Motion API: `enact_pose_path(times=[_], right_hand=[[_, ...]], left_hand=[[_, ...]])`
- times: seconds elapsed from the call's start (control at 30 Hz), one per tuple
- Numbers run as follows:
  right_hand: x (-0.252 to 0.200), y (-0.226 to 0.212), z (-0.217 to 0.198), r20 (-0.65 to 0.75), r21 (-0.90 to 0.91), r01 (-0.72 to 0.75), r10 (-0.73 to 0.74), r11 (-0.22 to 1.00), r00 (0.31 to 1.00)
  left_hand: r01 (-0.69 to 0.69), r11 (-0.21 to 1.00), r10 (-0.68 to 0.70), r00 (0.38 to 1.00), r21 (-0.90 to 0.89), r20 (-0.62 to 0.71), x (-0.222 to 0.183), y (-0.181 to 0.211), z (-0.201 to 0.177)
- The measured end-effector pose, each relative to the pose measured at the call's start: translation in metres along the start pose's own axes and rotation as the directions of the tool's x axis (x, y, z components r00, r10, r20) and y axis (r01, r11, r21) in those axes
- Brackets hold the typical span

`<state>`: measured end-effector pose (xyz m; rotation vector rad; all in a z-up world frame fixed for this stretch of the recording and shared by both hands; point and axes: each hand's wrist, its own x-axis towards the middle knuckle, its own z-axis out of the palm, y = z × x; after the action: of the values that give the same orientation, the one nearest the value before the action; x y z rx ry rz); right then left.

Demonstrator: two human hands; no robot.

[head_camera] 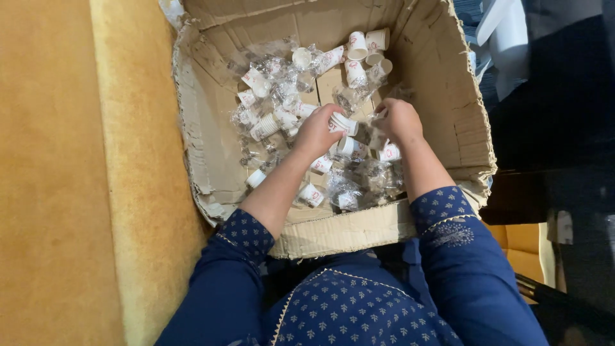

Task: Sorting and stacking small paper cups from a cardboard box onto a table.

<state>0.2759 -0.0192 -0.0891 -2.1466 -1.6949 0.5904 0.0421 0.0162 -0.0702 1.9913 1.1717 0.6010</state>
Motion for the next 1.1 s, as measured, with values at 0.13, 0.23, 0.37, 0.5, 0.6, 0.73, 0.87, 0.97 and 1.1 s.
enact_pose_path(times=[0.13,0.23,0.37,0.5,0.6,0.73,0.87,0.97,1.1], right_hand=[[0.001,-0.002,0.002,-0.180,0.049,0.027,-0.018,0.998,0.984],[0.001,-0.009,0.009,-0.306,0.195,0.157,-0.092,0.968,0.948],[0.003,-0.012,0.032,-0.075,0.513,0.243,-0.239,0.823,0.968],[0.010,-0.004,0.044,0.185,0.610,0.157,-0.332,0.777,0.925],[0.007,-0.011,0.030,0.029,0.876,0.089,-0.236,0.474,0.971],[0.012,0.004,0.049,-0.073,0.382,0.202,-0.188,0.902,0.979],[0.006,-0.017,0.061,0.201,-0.027,0.463,-0.449,0.886,0.870],[0.003,-0.029,0.061,0.363,-0.231,0.367,-0.271,0.901,0.892],[0.004,-0.024,0.052,0.431,-0.340,0.253,-0.089,0.906,0.898]], left_hand=[[-0.017,0.999,0.017,1.000,0.030,-0.013,0.002,-0.007,0.006],[0.101,0.995,-0.101,0.995,-0.014,0.016,0.004,-0.003,0.006],[0.102,0.991,-0.101,0.995,-0.083,0.020,0.003,0.006,0.003],[-0.231,0.973,0.230,0.972,-0.025,-0.040,0.005,-0.022,0.016],[-0.034,0.997,0.034,0.999,-0.069,-0.001,0.003,-0.001,0.000],[0.005,1.000,-0.006,0.997,-0.018,-0.071,0.006,-0.011,0.002],[0.164,0.985,-0.159,0.983,0.051,-0.088,0.006,0.000,-0.009],[0.129,0.989,-0.124,0.989,0.068,-0.079,0.006,-0.013,-0.002],[0.045,0.994,-0.042,0.998,0.100,-0.038,0.006,-0.022,0.006]])
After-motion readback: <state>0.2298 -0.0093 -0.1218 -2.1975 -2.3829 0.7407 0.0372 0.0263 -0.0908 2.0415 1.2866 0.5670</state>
